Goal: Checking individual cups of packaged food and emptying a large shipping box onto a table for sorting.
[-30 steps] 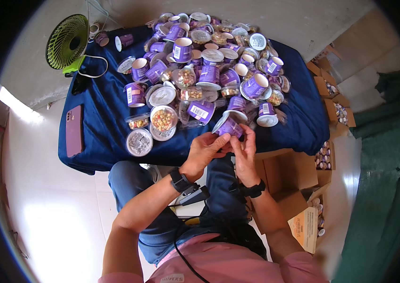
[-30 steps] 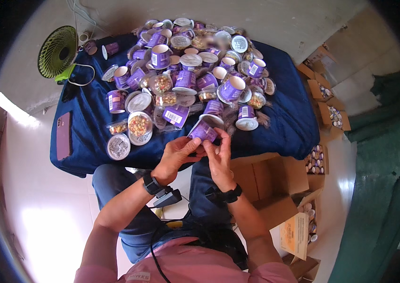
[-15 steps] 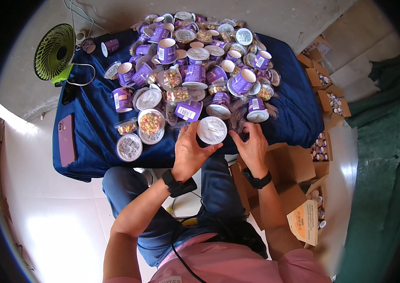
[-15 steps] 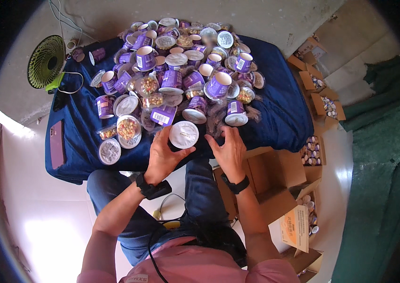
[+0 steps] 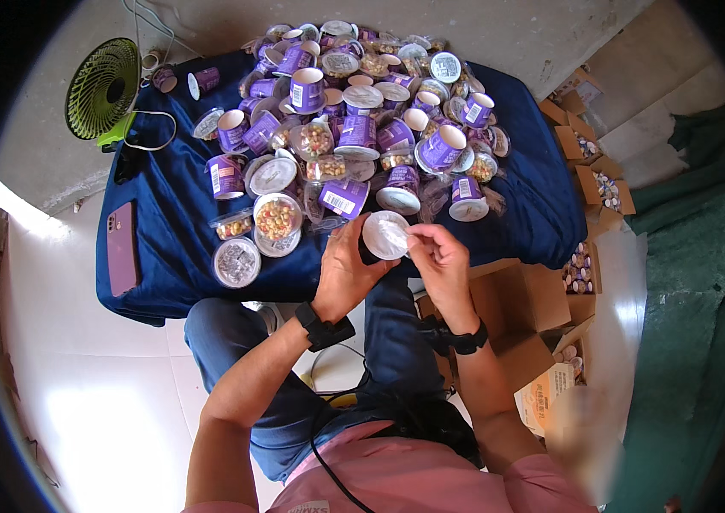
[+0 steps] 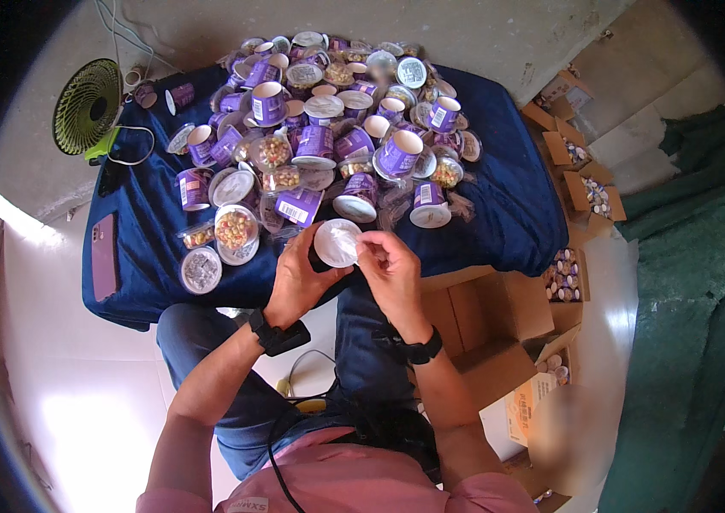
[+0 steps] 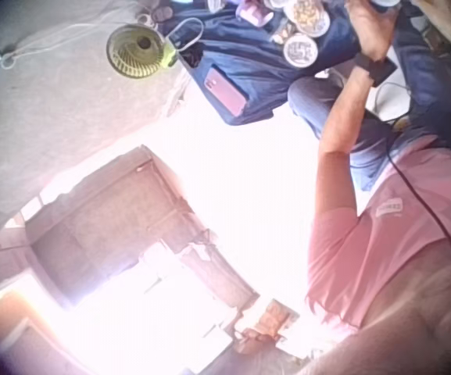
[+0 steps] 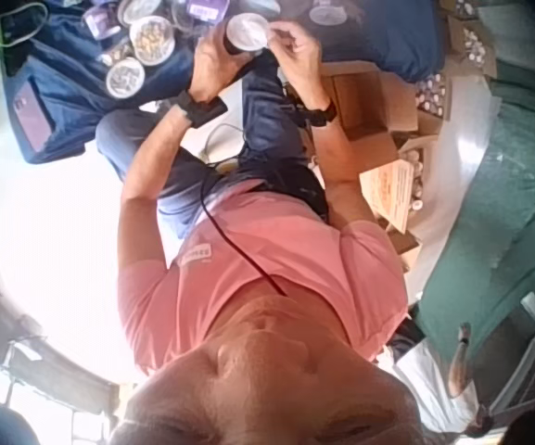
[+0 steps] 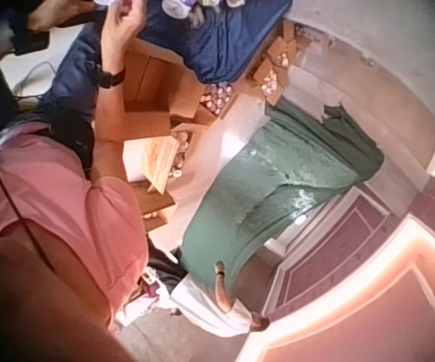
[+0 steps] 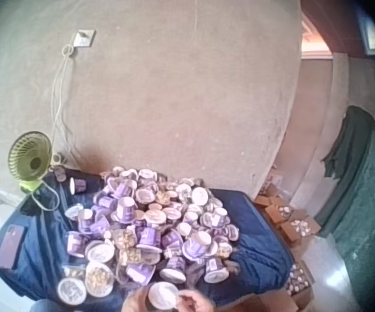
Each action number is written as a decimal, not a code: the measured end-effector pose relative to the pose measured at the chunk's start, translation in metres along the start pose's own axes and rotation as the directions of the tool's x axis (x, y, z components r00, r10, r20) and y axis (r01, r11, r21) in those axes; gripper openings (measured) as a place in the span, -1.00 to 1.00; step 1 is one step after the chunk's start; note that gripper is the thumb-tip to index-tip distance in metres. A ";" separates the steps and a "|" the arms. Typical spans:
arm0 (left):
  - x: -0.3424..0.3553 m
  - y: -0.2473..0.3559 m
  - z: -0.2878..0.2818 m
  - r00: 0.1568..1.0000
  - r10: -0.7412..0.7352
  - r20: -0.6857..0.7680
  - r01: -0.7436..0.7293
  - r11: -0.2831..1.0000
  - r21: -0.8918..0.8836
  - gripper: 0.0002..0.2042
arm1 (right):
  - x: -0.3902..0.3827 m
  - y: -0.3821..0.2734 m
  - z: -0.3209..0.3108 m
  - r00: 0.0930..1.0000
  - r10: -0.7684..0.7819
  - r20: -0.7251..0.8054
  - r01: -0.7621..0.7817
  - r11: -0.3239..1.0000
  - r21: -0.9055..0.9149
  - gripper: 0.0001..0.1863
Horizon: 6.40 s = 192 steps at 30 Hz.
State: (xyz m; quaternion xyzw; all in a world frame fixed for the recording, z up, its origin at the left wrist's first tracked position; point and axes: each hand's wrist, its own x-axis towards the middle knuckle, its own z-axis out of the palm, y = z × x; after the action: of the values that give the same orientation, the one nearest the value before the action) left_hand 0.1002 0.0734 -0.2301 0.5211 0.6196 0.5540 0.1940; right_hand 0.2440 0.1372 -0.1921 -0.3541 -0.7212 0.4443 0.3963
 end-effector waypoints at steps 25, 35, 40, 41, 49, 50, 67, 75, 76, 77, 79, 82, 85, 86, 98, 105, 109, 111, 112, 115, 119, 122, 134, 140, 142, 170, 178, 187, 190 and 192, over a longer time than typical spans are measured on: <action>-0.002 0.000 -0.002 0.999 0.047 -0.006 -0.047 0.999 0.006 -0.39 | 0.000 -0.018 0.000 0.968 -0.247 -0.048 0.213 0.906 -0.366 -0.85; -0.003 -0.004 0.000 0.997 0.073 -0.024 -0.072 0.997 0.025 -0.40 | -0.003 -0.017 0.009 0.952 -0.303 0.034 0.288 0.854 -0.433 -0.80; -0.003 0.003 -0.004 0.999 0.033 0.015 -0.033 0.999 0.013 -0.37 | 0.010 -0.017 -0.016 0.966 -0.246 -0.080 0.200 0.907 -0.371 -0.88; -0.004 0.003 -0.003 0.999 0.033 0.003 -0.033 0.999 0.012 -0.38 | 0.016 -0.017 -0.025 0.961 -0.255 -0.109 0.202 0.913 -0.354 -0.89; -0.005 0.001 -0.004 0.999 0.037 -0.003 -0.037 0.997 0.069 -0.36 | 0.095 0.037 -0.108 0.942 -0.251 -0.225 0.077 0.811 -0.580 -0.70; -0.004 0.001 -0.004 1.000 0.027 0.013 -0.027 0.998 0.057 -0.36 | 0.103 0.040 -0.112 0.940 -0.252 -0.230 0.072 0.805 -0.588 -0.67; -0.009 -0.009 -0.003 0.993 -0.100 0.057 0.113 0.953 -0.281 -0.57 | 0.040 -0.020 -0.072 0.983 0.184 -0.015 -0.164 0.910 0.381 -0.57; -0.009 -0.022 -0.004 0.981 -0.173 0.091 0.195 0.883 -0.428 -0.64 | 0.017 -0.013 -0.020 0.862 0.451 0.230 -0.502 0.704 0.502 -0.61; -0.009 -0.020 -0.005 0.981 -0.173 0.089 0.194 0.882 -0.429 -0.64 | 0.016 -0.013 -0.018 0.862 0.450 0.231 -0.502 0.705 0.500 -0.61; -0.009 -0.017 -0.004 0.977 -0.202 0.067 0.210 0.864 -0.459 -0.63 | 0.015 -0.013 -0.016 0.862 0.454 0.224 -0.502 0.714 0.488 -0.61; -0.008 -0.016 -0.003 0.972 -0.232 0.044 0.223 0.843 -0.489 -0.60 | 0.015 -0.014 -0.011 0.863 0.456 0.218 -0.503 0.723 0.474 -0.61; -0.007 -0.016 -0.002 0.972 -0.233 0.041 0.221 0.834 -0.506 -0.57 | 0.015 -0.014 -0.006 0.873 0.445 0.200 -0.486 0.752 0.445 -0.63; -0.006 -0.009 -0.003 0.977 -0.214 -0.005 0.194 0.897 -0.397 -0.60 | 0.013 -0.011 -0.005 0.874 0.453 0.178 -0.484 0.773 0.410 -0.64; -0.006 -0.009 -0.002 0.978 -0.210 0.009 0.197 0.898 -0.394 -0.62 | 0.012 -0.010 -0.005 0.881 0.437 0.182 -0.473 0.780 0.411 -0.63; -0.002 -0.013 -0.004 0.972 -0.214 0.101 0.236 0.886 -0.399 -0.69 | 0.010 0.004 0.001 0.917 0.346 0.197 -0.396 0.839 0.373 -0.53; -0.001 -0.021 -0.001 0.978 -0.180 0.107 0.207 0.903 -0.377 -0.67 | 0.010 0.001 0.003 0.921 0.317 0.225 -0.383 0.839 0.387 -0.51; 0.001 -0.021 0.004 0.994 -0.102 0.027 0.105 0.919 -0.381 -0.67 | 0.010 0.005 0.003 0.936 0.266 0.232 -0.343 0.839 0.423 -0.53; 0.001 -0.019 0.003 0.994 -0.109 0.022 0.108 0.898 -0.426 -0.66 | 0.010 0.005 0.005 0.934 0.285 0.215 -0.352 0.836 0.420 -0.55; 0.001 -0.018 0.003 0.994 -0.104 0.022 0.103 0.898 -0.428 -0.66 | 0.009 0.008 0.004 0.936 0.281 0.211 -0.347 0.838 0.420 -0.55; 0.001 -0.021 0.001 0.981 -0.147 0.129 0.187 0.893 -0.410 -0.63 | 0.006 0.013 0.002 0.942 0.256 0.215 -0.323 0.864 0.387 -0.53; 0.001 -0.024 0.003 0.986 -0.126 0.113 0.164 0.877 -0.452 -0.62 | -0.002 0.009 -0.004 0.969 0.087 0.233 -0.166 0.924 0.344 -0.45; 0.004 -0.026 0.003 0.983 -0.105 0.151 0.170 0.836 -0.523 -0.63 | 0.001 0.015 -0.008 0.955 -0.078 0.286 0.045 0.992 0.119 -0.36; 0.009 -0.022 -0.003 0.974 -0.133 0.183 0.220 0.745 -0.630 -0.62 | -0.006 0.018 0.007 0.982 -0.099 0.160 0.135 0.964 -0.230 -0.38; 0.002 0.016 -0.029 0.957 0.061 0.285 0.065 0.909 -0.411 -0.35 | 0.003 -0.006 0.003 0.938 0.281 0.204 -0.347 0.770 0.536 -0.44; 0.001 0.013 -0.023 0.982 0.089 0.165 0.028 0.800 -0.599 -0.34 | 0.002 0.001 -0.001 0.918 0.260 0.299 -0.385 0.765 0.516 -0.41; 0.002 0.021 -0.044 0.996 0.088 -0.021 -0.090 0.934 -0.346 -0.37 | 0.014 -0.035 0.003 0.891 -0.305 0.337 0.407 0.865 -0.293 -0.26; -0.001 0.010 -0.036 0.992 0.100 -0.077 -0.121 0.928 -0.351 -0.33 | -0.002 -0.016 0.023 0.954 -0.246 0.169 0.262 0.961 -0.082 -0.29; -0.003 0.020 -0.043 0.988 0.127 -0.087 -0.147 0.946 -0.289 -0.36 | 0.010 -0.045 0.005 0.904 -0.292 0.312 0.377 0.889 -0.259 -0.24; -0.002 0.021 -0.054 0.985 0.165 -0.049 -0.170 0.979 -0.116 -0.36 | 0.010 -0.040 0.007 0.891 -0.285 0.353 0.409 0.841 -0.355 -0.23; -0.002 0.019 -0.055 0.983 0.179 -0.028 -0.181 0.981 -0.076 -0.36 | 0.007 -0.032 0.012 0.885 -0.325 0.333 0.445 0.801 -0.399 -0.24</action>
State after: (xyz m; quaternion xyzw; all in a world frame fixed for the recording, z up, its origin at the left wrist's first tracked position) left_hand 0.0647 0.0418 -0.1968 0.5611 0.5496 0.5987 0.1569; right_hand 0.2253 0.1279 -0.1642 -0.2249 -0.9069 0.2084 0.2889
